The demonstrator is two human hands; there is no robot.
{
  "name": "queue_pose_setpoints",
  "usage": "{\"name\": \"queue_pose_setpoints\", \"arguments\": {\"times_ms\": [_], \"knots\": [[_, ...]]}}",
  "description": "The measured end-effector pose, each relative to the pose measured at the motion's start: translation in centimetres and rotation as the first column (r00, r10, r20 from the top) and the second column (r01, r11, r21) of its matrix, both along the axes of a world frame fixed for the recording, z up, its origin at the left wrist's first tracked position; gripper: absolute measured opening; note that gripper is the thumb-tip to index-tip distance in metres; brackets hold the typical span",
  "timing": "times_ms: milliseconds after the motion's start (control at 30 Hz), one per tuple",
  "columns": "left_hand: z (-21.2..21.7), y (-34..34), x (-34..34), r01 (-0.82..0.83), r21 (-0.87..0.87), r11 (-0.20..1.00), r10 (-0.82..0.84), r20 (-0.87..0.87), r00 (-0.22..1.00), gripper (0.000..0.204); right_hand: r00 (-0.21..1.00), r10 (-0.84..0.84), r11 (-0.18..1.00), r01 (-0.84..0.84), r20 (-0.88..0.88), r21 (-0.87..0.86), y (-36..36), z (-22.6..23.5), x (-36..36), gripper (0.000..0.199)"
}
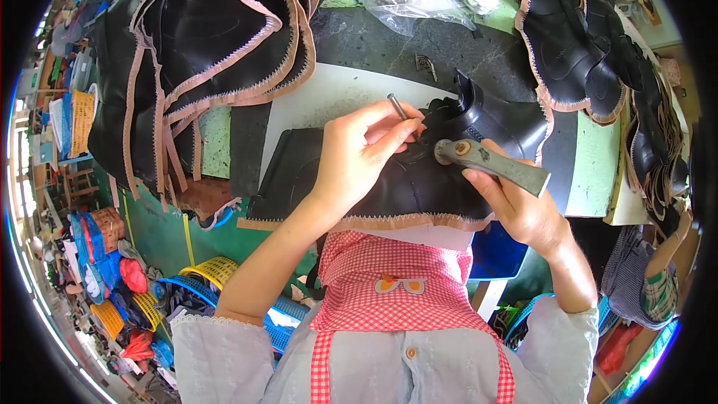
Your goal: The recorder is hammering metal studs or eyelets into black leather shoe upper components at a workbench.
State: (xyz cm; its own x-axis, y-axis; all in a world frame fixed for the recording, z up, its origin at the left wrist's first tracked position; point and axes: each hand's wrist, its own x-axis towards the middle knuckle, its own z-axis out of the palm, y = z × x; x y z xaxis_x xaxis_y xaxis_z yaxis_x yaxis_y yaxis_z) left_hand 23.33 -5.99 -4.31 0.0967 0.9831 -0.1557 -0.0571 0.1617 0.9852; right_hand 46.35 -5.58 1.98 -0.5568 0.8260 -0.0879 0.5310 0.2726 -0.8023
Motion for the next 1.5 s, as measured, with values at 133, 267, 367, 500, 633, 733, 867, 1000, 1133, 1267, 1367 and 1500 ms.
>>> {"name": "queue_pose_setpoints", "arguments": {"times_ms": [133,267,367,500,633,733,867,1000,1133,1267,1367,1500], "knots": [[-0.3,-0.3,0.7,-0.033,0.188,0.982,0.059,-0.134,0.989,0.013,1.000,0.021,1.000,-0.021,-0.002,-0.008,0.9,2.1,0.0,0.021],[0.9,-1.0,1.0,0.081,0.523,0.849,0.212,-0.476,0.853,0.014,0.948,-0.093,0.985,0.131,-0.304,0.109,-1.4,4.2,2.2,0.033],[-0.2,-1.4,1.3,0.111,0.553,0.826,0.198,-0.469,0.861,0.015,1.000,0.011,0.998,-0.009,0.027,-0.065,0.2,5.8,-1.7,0.012],[-0.1,-0.4,-0.2,-0.044,0.042,0.998,0.046,-0.056,0.997,0.017,0.999,0.033,0.990,-0.031,-0.010,0.138,0.0,3.4,-1.6,0.016],[0.7,0.1,-1.4,-0.038,-0.122,0.992,0.041,0.023,0.999,0.018,0.999,0.035,0.997,-0.036,0.011,0.073,0.1,0.4,-1.0,0.014],[0.5,-0.2,-2.1,-0.040,-0.107,0.993,0.039,-0.009,0.999,0.019,1.000,0.024,0.998,-0.023,-0.019,0.055,0.0,0.1,-1.1,0.016],[0.7,-0.5,-1.9,-0.048,-0.103,0.993,0.050,0.015,0.999,0.018,0.999,0.011,0.997,-0.008,-0.037,0.071,-0.1,0.3,-1.3,0.016],[0.6,-0.8,-1.7,-0.041,-0.084,0.996,0.040,-0.022,0.999,0.020,1.000,0.014,0.999,-0.015,0.018,0.042,0.0,0.3,-1.0,0.016],[0.0,-1.3,-1.0,-0.072,0.052,0.996,0.077,-0.089,0.993,0.019,1.000,0.011,1.000,-0.011,-0.016,0.003,0.3,0.9,-1.1,0.016],[0.0,-2.1,-0.3,-0.088,0.381,0.920,0.204,-0.276,0.939,0.014,0.999,0.048,0.995,-0.048,-0.001,0.086,0.8,4.6,-0.9,0.031],[0.0,-2.5,0.5,-0.045,0.565,0.824,0.289,-0.350,0.891,0.016,0.998,0.056,0.983,-0.062,0.042,0.173,-0.2,7.1,-1.6,0.034],[-0.6,-2.8,-0.8,0.140,0.602,0.786,0.257,-0.525,0.812,0.017,0.990,0.121,0.989,-0.126,0.075,0.073,0.2,5.1,-3.0,0.028]]}}
